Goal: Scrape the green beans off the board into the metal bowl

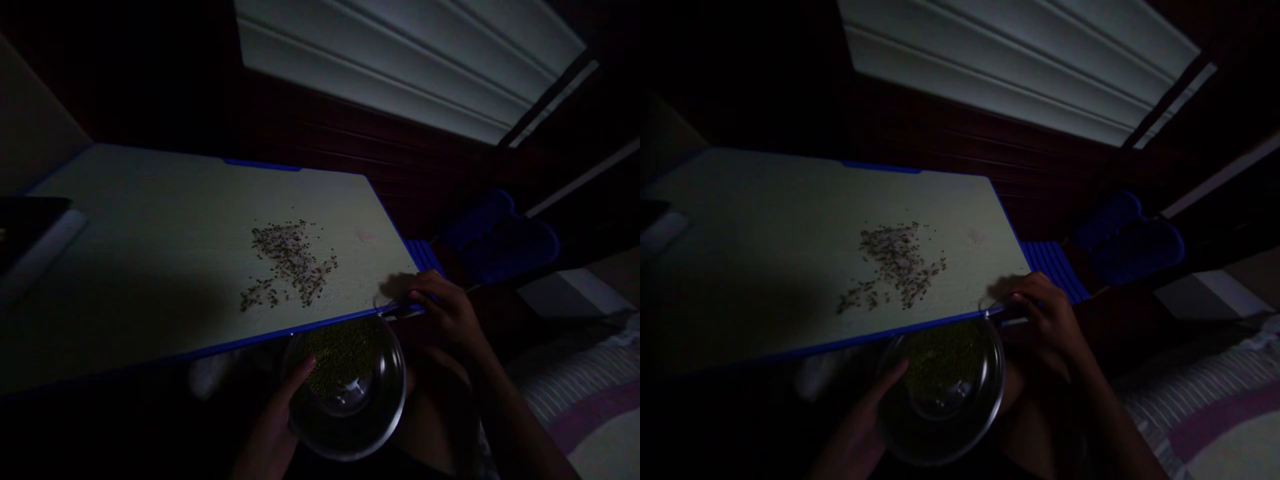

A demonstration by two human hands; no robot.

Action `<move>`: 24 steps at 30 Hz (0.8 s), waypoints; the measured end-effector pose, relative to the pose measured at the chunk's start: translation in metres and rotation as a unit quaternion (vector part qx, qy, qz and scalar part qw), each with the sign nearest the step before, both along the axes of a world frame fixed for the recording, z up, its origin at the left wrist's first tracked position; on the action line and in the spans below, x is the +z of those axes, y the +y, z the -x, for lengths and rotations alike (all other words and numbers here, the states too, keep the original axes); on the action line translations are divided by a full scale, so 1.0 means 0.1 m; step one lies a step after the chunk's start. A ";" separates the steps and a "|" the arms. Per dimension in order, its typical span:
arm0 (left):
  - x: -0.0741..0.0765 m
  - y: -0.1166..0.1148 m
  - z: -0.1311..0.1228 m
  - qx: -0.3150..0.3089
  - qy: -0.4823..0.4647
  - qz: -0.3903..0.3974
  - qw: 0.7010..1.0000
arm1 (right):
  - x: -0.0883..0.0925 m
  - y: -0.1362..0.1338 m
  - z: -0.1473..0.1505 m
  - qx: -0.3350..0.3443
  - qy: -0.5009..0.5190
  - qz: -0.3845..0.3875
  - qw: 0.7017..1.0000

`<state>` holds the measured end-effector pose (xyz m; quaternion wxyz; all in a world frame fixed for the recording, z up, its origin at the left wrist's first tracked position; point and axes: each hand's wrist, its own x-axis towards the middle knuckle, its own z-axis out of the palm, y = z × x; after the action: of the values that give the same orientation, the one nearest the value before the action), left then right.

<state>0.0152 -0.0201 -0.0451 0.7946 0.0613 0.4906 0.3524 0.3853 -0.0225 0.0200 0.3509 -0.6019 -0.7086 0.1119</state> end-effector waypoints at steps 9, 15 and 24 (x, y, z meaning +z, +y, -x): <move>-0.04 0.00 0.33 -0.006 0.009 -0.001 1.000 | 0.02 0.86 0.04 -0.030 0.044 0.040 0.998; -0.07 0.03 0.39 -0.028 -0.042 0.011 0.999 | 0.23 1.35 0.15 -0.066 0.076 0.020 0.995; -0.35 0.01 0.51 -0.041 -0.017 0.083 0.996 | 0.42 0.39 0.00 -0.059 0.057 0.076 0.994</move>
<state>-0.0354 -0.0195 -0.0805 0.8188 0.0090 0.5017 0.2788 0.3855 0.0165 0.0624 0.3500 -0.6605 -0.6398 0.1786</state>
